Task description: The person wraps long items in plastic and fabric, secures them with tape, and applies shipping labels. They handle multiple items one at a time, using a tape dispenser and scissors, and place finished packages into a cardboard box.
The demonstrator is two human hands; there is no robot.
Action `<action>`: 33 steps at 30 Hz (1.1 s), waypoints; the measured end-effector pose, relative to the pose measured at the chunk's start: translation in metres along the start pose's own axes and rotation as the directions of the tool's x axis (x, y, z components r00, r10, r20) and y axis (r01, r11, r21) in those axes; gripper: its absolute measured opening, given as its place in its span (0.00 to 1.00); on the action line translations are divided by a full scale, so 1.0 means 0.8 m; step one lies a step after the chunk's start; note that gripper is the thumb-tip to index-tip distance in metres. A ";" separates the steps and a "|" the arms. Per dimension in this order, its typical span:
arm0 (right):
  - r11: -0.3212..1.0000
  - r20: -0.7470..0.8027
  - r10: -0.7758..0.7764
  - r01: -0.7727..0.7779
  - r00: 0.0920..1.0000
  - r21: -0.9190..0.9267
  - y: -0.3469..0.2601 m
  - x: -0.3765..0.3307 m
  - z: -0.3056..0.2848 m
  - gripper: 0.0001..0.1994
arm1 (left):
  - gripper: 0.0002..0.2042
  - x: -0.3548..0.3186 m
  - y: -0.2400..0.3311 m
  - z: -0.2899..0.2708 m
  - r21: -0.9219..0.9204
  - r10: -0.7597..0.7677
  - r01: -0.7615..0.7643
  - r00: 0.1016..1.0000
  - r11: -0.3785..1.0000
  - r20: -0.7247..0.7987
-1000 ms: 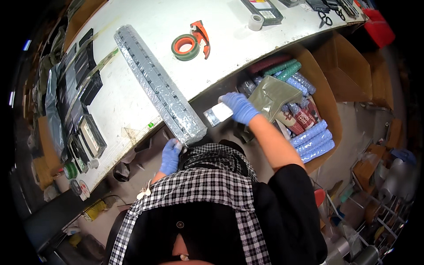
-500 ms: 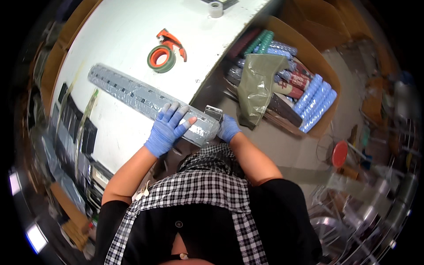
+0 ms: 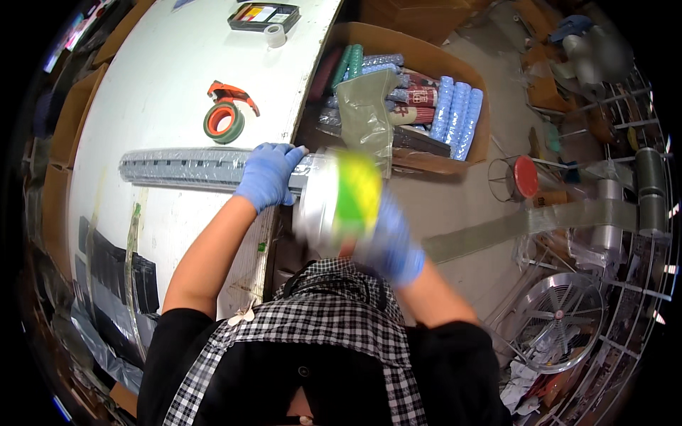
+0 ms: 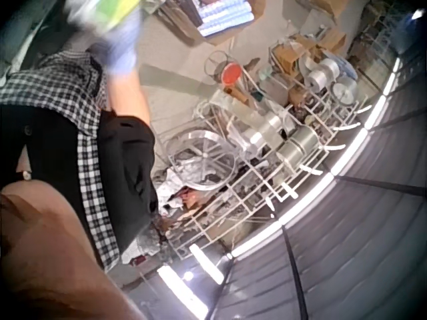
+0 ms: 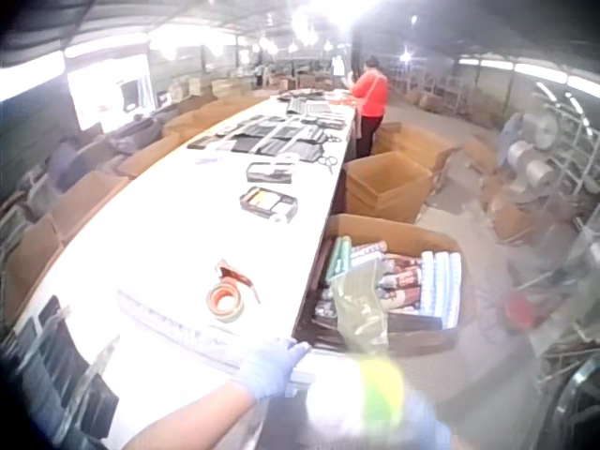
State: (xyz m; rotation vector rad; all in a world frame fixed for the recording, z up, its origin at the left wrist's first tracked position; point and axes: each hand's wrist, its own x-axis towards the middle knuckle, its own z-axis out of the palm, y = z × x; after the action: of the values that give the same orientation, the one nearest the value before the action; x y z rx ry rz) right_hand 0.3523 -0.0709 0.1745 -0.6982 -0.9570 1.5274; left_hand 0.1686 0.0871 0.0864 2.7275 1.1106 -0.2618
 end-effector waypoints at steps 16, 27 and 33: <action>0.983 -0.114 -0.154 0.141 0.981 -0.120 0.033 0.020 -0.027 0.37 | 0.45 0.007 0.006 0.000 0.013 0.022 -0.023 0.998 1.000 0.051; 0.719 -0.348 -0.301 -0.029 0.888 -0.695 0.192 0.150 -0.218 0.33 | 0.46 -0.060 0.038 0.066 -0.076 0.032 -0.071 0.906 0.995 -0.423; -0.259 0.313 0.002 0.303 0.950 -0.917 0.120 0.292 -0.154 0.15 | 0.31 0.002 0.111 0.063 -0.098 0.166 -0.197 0.950 0.975 -0.267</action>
State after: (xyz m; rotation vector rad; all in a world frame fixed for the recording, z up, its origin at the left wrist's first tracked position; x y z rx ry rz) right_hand 0.3678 0.1796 0.0485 -1.4636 -2.4320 0.0846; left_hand 0.2273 0.0141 0.0468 2.7824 0.8870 0.1873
